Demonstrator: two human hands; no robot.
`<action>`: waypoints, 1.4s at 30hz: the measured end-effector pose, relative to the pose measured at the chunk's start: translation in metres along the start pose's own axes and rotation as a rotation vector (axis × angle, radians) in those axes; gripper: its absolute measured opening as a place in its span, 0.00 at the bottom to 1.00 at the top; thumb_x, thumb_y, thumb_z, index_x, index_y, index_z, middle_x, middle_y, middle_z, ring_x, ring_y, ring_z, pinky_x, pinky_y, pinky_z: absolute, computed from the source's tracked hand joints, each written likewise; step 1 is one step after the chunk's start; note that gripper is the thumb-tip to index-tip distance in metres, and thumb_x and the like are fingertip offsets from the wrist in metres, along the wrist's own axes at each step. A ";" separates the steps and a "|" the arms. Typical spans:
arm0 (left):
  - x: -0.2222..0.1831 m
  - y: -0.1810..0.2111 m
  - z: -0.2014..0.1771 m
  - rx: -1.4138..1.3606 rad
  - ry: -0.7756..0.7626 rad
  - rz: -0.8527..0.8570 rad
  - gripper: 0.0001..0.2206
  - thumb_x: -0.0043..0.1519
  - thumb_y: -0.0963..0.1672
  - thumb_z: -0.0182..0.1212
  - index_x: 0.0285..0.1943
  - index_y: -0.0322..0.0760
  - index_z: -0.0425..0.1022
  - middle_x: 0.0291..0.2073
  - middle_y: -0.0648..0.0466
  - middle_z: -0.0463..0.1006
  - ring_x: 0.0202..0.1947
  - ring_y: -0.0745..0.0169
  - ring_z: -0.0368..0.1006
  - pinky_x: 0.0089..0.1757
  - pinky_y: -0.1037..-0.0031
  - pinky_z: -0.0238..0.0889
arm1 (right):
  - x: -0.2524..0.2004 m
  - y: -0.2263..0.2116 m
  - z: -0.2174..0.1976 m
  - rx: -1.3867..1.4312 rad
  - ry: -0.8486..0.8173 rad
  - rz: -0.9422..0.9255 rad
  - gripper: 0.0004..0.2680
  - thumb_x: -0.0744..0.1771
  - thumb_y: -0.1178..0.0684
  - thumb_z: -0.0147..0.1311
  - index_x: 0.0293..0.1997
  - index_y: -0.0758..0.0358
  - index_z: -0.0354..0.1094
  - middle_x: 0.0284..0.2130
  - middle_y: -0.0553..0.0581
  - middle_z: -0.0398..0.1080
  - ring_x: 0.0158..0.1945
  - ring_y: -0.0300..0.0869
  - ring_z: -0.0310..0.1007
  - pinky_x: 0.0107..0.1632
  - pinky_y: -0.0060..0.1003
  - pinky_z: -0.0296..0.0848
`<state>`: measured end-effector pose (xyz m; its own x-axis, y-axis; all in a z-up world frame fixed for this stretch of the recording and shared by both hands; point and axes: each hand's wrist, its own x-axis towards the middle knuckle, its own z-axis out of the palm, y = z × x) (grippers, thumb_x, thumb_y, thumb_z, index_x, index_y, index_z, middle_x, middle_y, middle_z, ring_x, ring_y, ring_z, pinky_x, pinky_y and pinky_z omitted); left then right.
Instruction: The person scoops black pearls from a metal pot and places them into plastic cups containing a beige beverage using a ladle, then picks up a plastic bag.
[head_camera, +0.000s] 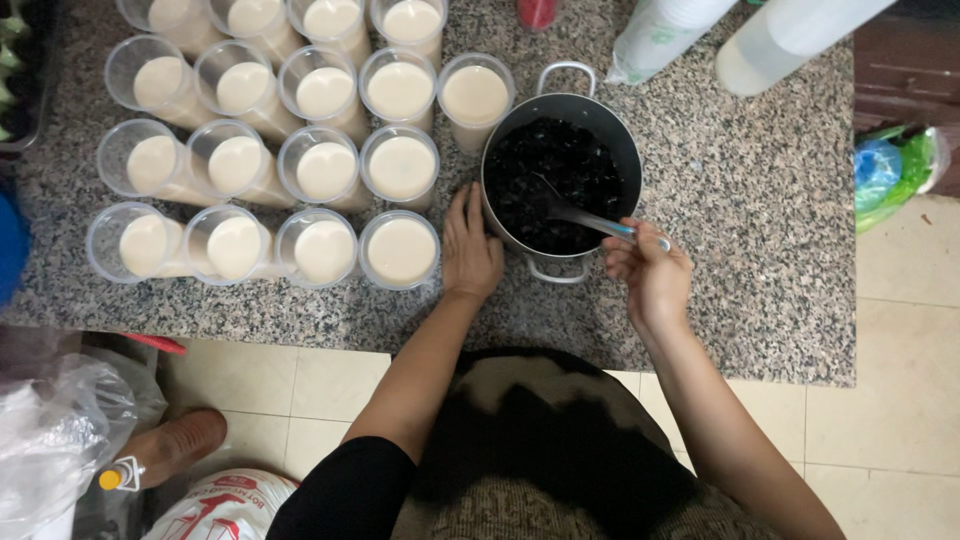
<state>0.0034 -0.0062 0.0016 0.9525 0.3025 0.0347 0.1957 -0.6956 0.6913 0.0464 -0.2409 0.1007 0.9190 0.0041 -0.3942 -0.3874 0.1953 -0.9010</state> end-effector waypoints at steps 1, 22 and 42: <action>-0.001 0.000 0.000 0.007 0.008 0.003 0.38 0.59 0.40 0.53 0.82 0.40 0.41 0.75 0.42 0.49 0.74 0.36 0.45 0.69 0.52 0.43 | -0.003 -0.002 -0.003 0.034 0.024 0.035 0.12 0.74 0.53 0.38 0.52 0.74 0.67 0.34 0.62 0.75 0.30 0.41 0.73 0.34 0.33 0.74; 0.001 -0.002 0.004 0.001 -0.004 -0.005 0.38 0.58 0.41 0.51 0.81 0.37 0.42 0.75 0.41 0.47 0.75 0.36 0.44 0.69 0.52 0.40 | -0.026 -0.060 -0.014 0.117 0.086 -0.042 0.13 0.75 0.53 0.39 0.52 0.73 0.69 0.32 0.61 0.76 0.30 0.41 0.74 0.33 0.32 0.74; 0.002 -0.004 0.003 0.039 -0.048 -0.034 0.40 0.58 0.41 0.52 0.82 0.40 0.37 0.74 0.42 0.46 0.73 0.36 0.45 0.68 0.52 0.41 | -0.030 -0.078 -0.001 0.079 0.085 -0.020 0.14 0.75 0.53 0.35 0.54 0.75 0.66 0.32 0.61 0.74 0.30 0.40 0.73 0.35 0.31 0.74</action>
<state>0.0051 -0.0051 -0.0029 0.9551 0.2955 -0.0234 0.2362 -0.7109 0.6624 0.0485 -0.2571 0.1825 0.9154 -0.0834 -0.3938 -0.3594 0.2710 -0.8929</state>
